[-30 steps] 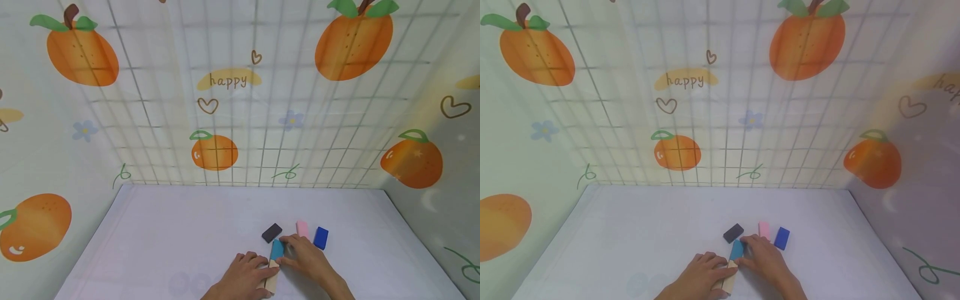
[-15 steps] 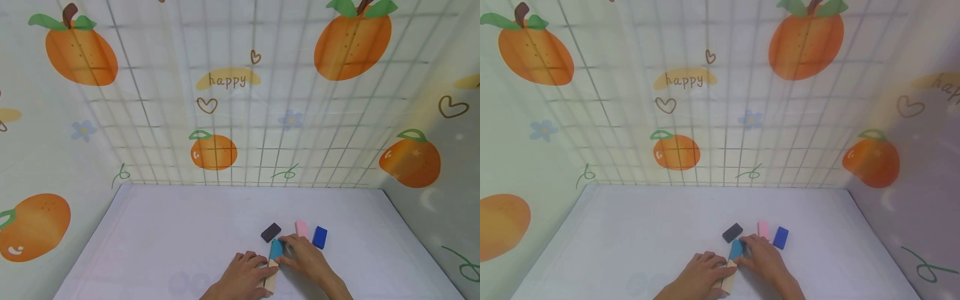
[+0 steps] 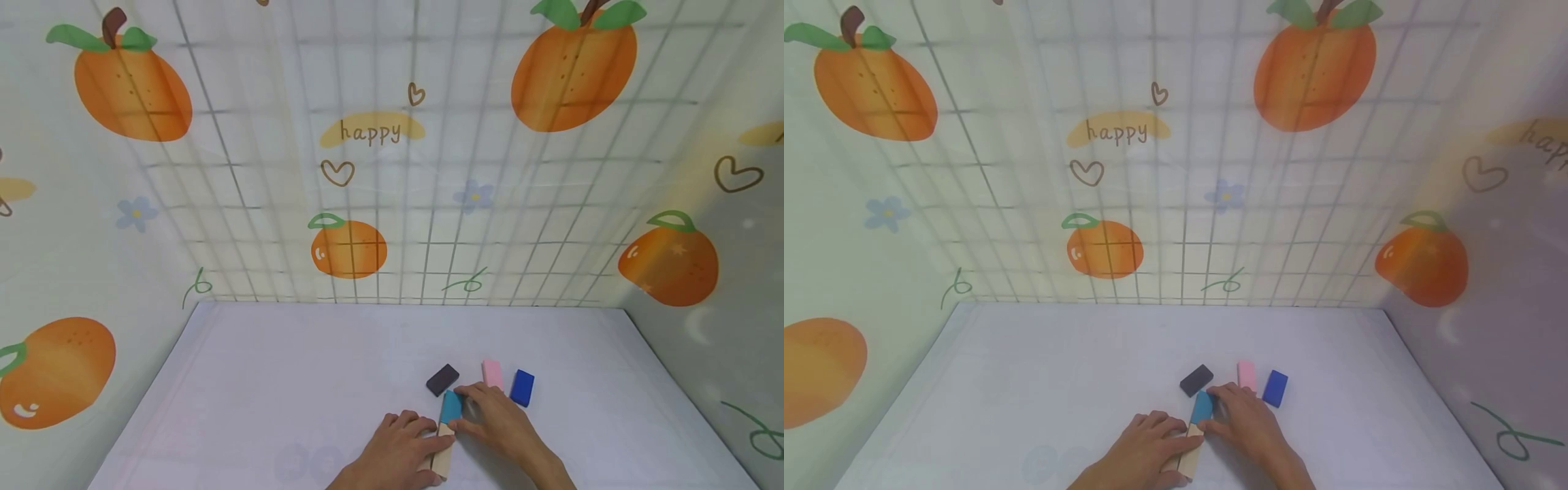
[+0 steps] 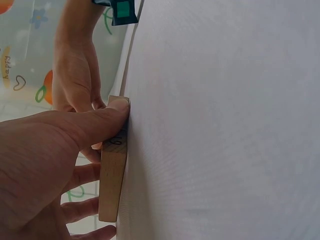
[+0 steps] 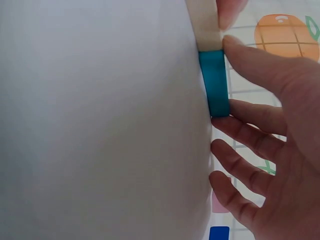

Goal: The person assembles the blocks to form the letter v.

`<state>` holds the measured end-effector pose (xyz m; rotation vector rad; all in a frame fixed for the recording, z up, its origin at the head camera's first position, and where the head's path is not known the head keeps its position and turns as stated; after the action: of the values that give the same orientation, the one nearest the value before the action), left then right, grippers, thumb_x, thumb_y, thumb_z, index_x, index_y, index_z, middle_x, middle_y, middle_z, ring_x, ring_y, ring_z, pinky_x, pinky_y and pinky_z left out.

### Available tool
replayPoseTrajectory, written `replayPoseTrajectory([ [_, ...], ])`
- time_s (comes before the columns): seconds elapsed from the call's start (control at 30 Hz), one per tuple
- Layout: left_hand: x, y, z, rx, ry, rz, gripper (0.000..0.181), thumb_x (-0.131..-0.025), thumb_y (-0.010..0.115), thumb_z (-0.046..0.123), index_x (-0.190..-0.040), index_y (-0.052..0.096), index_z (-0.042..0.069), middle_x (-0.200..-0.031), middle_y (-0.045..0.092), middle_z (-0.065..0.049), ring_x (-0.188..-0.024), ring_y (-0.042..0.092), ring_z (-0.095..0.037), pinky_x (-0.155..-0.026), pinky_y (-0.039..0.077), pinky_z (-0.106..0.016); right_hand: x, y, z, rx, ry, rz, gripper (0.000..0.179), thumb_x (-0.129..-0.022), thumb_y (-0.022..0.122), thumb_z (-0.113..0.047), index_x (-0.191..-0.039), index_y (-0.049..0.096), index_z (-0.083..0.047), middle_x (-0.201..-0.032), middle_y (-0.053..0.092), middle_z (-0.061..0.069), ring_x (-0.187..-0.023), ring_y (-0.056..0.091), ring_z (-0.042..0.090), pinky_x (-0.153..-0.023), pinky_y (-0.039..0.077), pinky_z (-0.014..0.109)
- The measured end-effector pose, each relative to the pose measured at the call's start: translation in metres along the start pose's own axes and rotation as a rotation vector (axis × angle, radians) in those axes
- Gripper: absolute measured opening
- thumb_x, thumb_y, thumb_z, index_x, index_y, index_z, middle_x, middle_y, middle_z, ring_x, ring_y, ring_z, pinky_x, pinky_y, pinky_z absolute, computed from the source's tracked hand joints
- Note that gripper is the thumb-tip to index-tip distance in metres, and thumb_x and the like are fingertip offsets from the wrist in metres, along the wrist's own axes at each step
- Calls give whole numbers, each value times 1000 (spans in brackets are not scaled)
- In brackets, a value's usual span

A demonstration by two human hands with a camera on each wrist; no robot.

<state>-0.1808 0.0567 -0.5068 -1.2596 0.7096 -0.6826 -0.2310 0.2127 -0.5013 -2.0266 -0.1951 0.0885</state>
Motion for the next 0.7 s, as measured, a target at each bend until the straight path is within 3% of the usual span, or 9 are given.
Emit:
replayPoseTrajectory([
  [0.4, 2, 0, 1, -29, 21, 45, 57, -94, 62, 57, -146, 54, 37, -133, 60, 8, -119, 51, -14, -87, 44, -35, 1, 0, 0, 2, -12, 5, 57, -79, 83, -47, -124, 68, -16, -119, 66, 0, -110, 61, 26, -95, 48, 53],
  [0.7, 2, 0, -1, -25, 8, 29, 57, -94, 62, 59, -147, 53, 39, -133, 60, 9, -119, 50, -14, -87, 44, -35, 1, 0, 0, -2, -13, 12, 57, -79, 84, -46, -124, 68, -15, -118, 66, -1, -109, 61, 25, -94, 49, 53],
])
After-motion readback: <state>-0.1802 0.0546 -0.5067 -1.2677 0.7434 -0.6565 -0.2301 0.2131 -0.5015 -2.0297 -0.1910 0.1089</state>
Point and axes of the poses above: each hand's wrist, its own x-axis away from the middle knuckle, its own y-axis out of the palm, z = x × y, the point moved 8 cm from there along -x, towards the middle knuckle
